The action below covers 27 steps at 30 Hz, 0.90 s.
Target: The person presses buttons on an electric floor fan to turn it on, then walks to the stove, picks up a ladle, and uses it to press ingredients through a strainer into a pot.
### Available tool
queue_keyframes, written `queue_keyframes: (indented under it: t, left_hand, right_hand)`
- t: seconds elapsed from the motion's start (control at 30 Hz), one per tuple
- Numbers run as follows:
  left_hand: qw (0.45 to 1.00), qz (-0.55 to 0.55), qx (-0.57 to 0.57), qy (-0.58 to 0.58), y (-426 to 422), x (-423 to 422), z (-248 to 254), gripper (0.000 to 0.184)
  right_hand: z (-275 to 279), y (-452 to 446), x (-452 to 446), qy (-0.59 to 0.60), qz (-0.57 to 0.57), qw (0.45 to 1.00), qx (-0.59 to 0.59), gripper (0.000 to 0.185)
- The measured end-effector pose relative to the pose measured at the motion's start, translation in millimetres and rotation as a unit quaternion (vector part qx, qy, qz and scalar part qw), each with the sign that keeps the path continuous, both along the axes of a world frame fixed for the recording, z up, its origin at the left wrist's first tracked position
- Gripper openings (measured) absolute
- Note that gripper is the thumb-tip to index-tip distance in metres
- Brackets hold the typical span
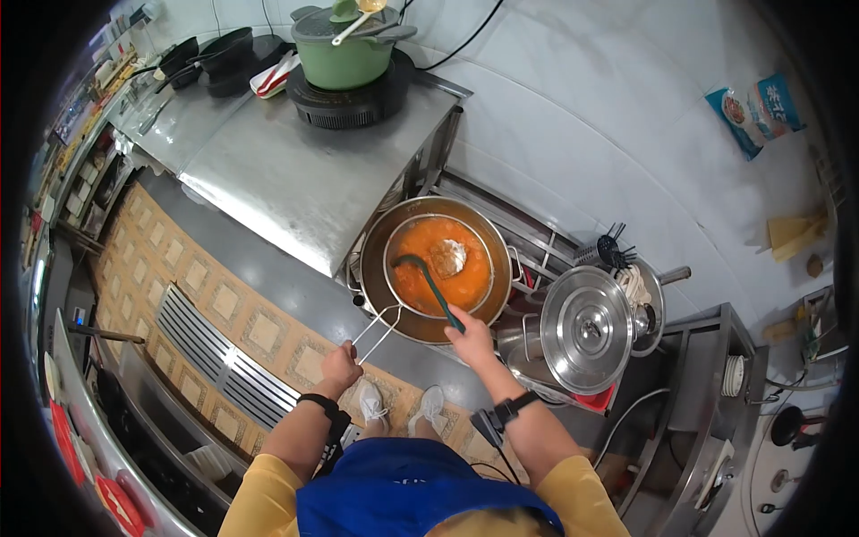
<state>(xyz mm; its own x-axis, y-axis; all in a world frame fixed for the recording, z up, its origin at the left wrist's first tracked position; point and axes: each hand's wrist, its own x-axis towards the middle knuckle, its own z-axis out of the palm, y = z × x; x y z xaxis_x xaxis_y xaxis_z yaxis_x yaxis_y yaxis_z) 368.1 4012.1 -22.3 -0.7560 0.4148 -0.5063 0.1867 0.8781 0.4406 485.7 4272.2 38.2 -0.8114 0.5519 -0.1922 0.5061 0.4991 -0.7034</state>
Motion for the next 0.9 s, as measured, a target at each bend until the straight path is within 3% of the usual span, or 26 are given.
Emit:
queue_keyframes:
  t: [0.13,0.23,0.37,0.5,0.9]
  left_hand:
    - [1.0,-0.006,0.008,0.008,0,1,4,0.023]
    - [1.0,-0.009,0.007,-0.006,0,1,7,0.023]
    - [0.999,-0.007,0.034,0.025,-4,-1,-2,0.026]
    - [1.0,-0.004,0.023,0.008,-3,0,3,0.025]
    - [1.0,-0.008,0.019,0.004,-1,4,1,0.023]
  right_hand:
    - [27,17,42,-0.033,0.057,0.997,-0.034,0.046]
    - [51,33,66,-0.078,0.091,0.992,0.039,0.046]
    - [62,45,87,0.041,0.046,0.995,0.081,0.044]
    - [67,52,92,-0.08,0.095,0.989,0.076,0.047]
    - [37,8,-15,-0.061,-0.026,0.996,0.063,0.042]
